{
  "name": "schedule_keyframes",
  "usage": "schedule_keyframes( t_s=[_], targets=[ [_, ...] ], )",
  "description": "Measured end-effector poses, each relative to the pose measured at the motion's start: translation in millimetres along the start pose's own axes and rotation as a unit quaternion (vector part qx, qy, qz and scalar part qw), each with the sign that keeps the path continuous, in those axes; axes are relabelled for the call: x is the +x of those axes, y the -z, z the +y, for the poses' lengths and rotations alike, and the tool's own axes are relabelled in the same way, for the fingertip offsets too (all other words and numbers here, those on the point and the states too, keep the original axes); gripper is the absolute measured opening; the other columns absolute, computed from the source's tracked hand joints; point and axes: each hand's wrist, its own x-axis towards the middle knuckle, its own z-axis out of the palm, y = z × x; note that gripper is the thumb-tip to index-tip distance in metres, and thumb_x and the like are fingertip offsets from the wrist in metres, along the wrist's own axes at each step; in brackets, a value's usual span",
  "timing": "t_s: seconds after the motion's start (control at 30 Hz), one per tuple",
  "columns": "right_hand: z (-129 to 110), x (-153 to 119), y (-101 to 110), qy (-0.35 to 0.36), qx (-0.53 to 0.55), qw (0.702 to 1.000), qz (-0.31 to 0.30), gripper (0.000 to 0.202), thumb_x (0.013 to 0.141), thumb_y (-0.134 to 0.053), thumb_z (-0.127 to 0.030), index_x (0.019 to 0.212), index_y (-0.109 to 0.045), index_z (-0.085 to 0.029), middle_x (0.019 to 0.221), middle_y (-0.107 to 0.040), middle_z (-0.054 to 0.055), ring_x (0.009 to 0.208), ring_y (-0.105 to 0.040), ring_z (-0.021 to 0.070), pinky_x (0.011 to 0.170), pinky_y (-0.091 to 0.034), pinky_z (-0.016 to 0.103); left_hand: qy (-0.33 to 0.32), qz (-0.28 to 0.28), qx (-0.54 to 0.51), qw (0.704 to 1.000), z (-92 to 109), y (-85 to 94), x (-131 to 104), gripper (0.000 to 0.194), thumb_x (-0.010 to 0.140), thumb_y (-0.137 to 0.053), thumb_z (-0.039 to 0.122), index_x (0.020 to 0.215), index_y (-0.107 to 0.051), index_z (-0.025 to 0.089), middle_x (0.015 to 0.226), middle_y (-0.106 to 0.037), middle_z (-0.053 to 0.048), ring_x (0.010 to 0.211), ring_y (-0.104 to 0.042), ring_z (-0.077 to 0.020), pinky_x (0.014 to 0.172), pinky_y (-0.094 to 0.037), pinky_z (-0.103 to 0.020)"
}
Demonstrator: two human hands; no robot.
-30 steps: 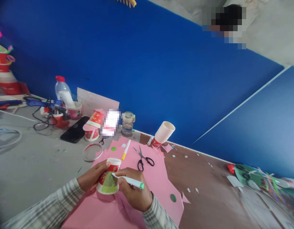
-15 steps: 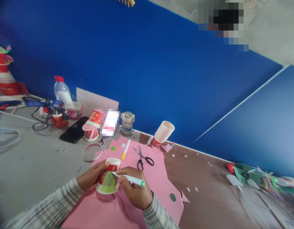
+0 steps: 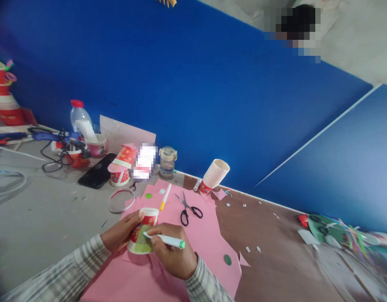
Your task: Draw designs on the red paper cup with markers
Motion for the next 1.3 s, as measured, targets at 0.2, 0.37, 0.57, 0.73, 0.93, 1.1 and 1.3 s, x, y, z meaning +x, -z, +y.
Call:
schedule_keyframes(
  t_s=[0.2, 0.37, 0.57, 0.73, 0.93, 1.1, 1.3],
  targets=[
    [-1.0, 0.6, 2.2, -0.019, 0.010, 0.999, 0.025, 0.022, 0.077, -0.057, -0.008, 0.087, -0.071, -0.022, 0.071, -0.074, 0.002, 0.054, -0.066, 0.0185, 0.055, -0.054, 0.023, -0.005, -0.002, 0.000, 1.000, 0.1, 0.2, 0.2, 0.050, 0.049, -0.071, 0.059, 0.075, -0.060, 0.018, 0.064, -0.064, -0.001, 0.064, -0.060, -0.0206, 0.057, -0.048, -0.031],
    [-2.8, -0.6, 1.9, -0.014, 0.019, 1.000, 0.007, 0.023, 0.078, -0.056, -0.007, 0.087, -0.071, -0.022, 0.074, -0.074, 0.003, 0.059, -0.068, 0.0190, 0.058, -0.054, 0.023, -0.005, -0.002, 0.001, 1.000, 0.2, 0.5, 0.5, 0.051, 0.048, -0.071, 0.060, 0.073, -0.060, 0.017, 0.061, -0.063, 0.000, 0.061, -0.059, -0.0198, 0.055, -0.048, -0.030],
    [-2.7, 0.2, 3.2, -0.011, 0.032, 0.999, -0.007, 0.021, 0.078, -0.056, -0.010, 0.087, -0.071, -0.023, 0.070, -0.072, 0.003, 0.058, -0.068, 0.0197, 0.056, -0.053, 0.024, 0.002, -0.001, 0.000, 1.000, 1.3, 0.5, 0.1, 0.050, 0.048, -0.071, 0.061, 0.071, -0.060, 0.018, 0.059, -0.062, 0.000, 0.060, -0.059, -0.0198, 0.055, -0.048, -0.031],
    [-3.1, 2.8, 10.5, -0.015, 0.026, 0.999, 0.012, 0.022, 0.076, -0.055, -0.008, 0.081, -0.072, -0.020, 0.064, -0.072, 0.003, 0.054, -0.066, 0.0200, 0.053, -0.053, 0.025, 0.022, -0.009, -0.007, 1.000, 1.5, 0.9, -1.9, 0.051, 0.049, -0.068, 0.062, 0.072, -0.059, 0.017, 0.062, -0.064, -0.002, 0.058, -0.059, -0.0202, 0.054, -0.049, -0.032],
    [1.3, 1.9, 12.7, -0.046, 0.033, 0.997, 0.052, 0.021, 0.076, -0.055, -0.009, 0.080, -0.072, -0.019, 0.058, -0.070, 0.001, 0.047, -0.063, 0.0178, 0.047, -0.050, 0.022, 0.034, -0.009, -0.009, 0.999, -4.3, 7.6, -0.9, 0.048, 0.054, -0.066, 0.060, 0.075, -0.061, 0.017, 0.063, -0.065, -0.003, 0.056, -0.059, -0.0181, 0.052, -0.048, -0.029],
    [-0.3, 2.2, 11.2, -0.051, 0.044, 0.997, 0.039, 0.021, 0.075, -0.056, -0.009, 0.081, -0.073, -0.019, 0.061, -0.071, 0.002, 0.047, -0.064, 0.0174, 0.048, -0.051, 0.022, 0.040, -0.011, -0.011, 0.999, -4.3, 8.0, -0.3, 0.051, 0.054, -0.065, 0.060, 0.078, -0.061, 0.016, 0.063, -0.066, -0.004, 0.058, -0.060, -0.0202, 0.054, -0.050, -0.032],
    [0.1, 1.6, 9.7, -0.049, 0.045, 0.997, 0.043, 0.020, 0.076, -0.056, -0.010, 0.082, -0.073, -0.019, 0.062, -0.071, 0.003, 0.048, -0.064, 0.0184, 0.049, -0.052, 0.023, 0.044, -0.007, -0.009, 0.999, -1.9, 5.7, -1.6, 0.051, 0.052, -0.066, 0.060, 0.078, -0.062, 0.016, 0.063, -0.066, -0.003, 0.058, -0.060, -0.0202, 0.053, -0.050, -0.032]
  ],
)
